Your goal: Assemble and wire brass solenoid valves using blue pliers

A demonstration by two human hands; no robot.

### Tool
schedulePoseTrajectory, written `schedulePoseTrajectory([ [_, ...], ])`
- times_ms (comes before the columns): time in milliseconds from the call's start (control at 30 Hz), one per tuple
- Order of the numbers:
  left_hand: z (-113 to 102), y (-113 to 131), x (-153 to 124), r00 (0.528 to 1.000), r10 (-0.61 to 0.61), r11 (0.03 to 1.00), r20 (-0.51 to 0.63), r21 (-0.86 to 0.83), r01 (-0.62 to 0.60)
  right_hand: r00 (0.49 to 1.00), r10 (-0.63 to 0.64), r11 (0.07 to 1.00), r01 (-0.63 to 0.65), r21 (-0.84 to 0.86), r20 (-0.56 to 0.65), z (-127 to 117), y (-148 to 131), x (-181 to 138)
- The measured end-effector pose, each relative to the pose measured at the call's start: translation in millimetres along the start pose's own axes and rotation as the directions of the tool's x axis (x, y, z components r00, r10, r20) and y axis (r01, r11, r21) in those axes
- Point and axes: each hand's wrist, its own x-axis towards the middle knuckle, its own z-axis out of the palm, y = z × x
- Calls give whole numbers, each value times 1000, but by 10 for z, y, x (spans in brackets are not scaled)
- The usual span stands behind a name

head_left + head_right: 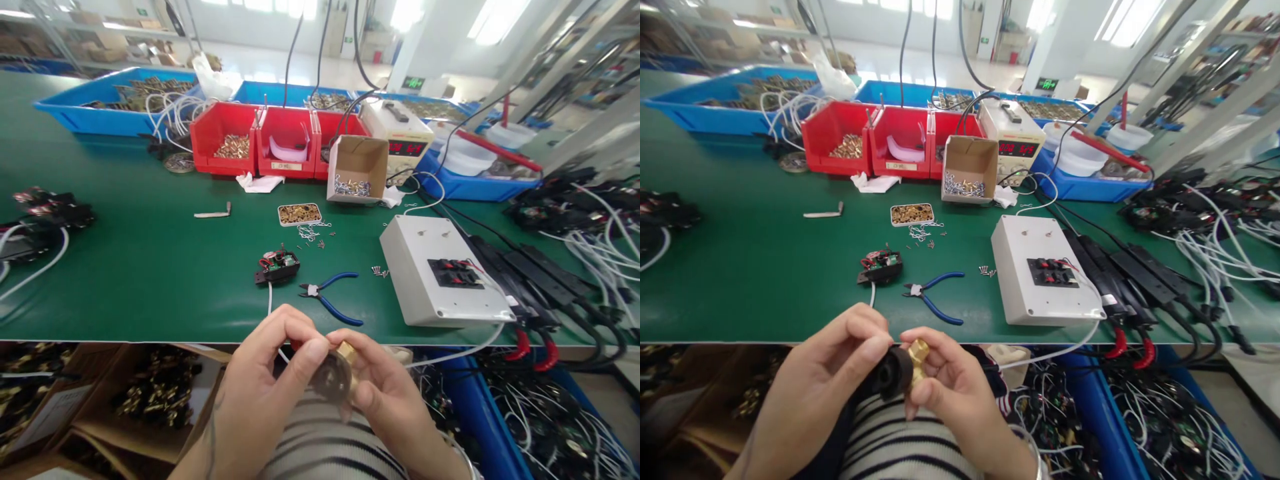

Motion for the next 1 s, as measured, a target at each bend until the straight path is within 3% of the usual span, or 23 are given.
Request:
schedulePoseTrajectory([
  [167,8,-89,-45,984,-53,997,-172,37,60,999,-25,1000,25,3,-45,-41,32,16],
  [267,-12,-148,-117,984,-92,996,-153,-27,89,998,-46,999,46,18,-32,-42,39,5],
  [367,-96,-166,-65,991,-62,977,-120,194,85,997,-76,996,77,34,-28,-40,40,2],
  [433,-168,-164,73,987,31,865,-156,498,51,996,-91,994,92,52,-21,-36,31,5],
  [533,-209,-186,371,976,123,531,-181,843,89,994,-107,990,108,90,-11,-23,11,15],
  [633,-109,-290,660,993,9,252,-122,961,115,993,-114,987,115,111,-12,-3,3,21],
  [700,-11,-421,803,995,-54,211,-87,973,96,995,-103,988,104,118,-13,9,3,19],
  [800,44,-661,915,995,-14,302,-98,948,98,997,-82,987,82,137,-4,14,8,7],
  [867,-8,-791,917,985,72,508,-157,856,99,997,-73,987,71,144,8,4,18,0],
  [900,-50,-832,898,974,97,661,-203,745,90,998,-67,988,64,144,13,-3,26,-1],
  [967,-134,-851,826,956,27,944,-291,322,72,998,-55,989,52,140,16,-18,45,5],
  [1000,-164,-828,778,952,-63,996,-299,45,80,999,-49,989,47,137,10,-22,54,12],
])
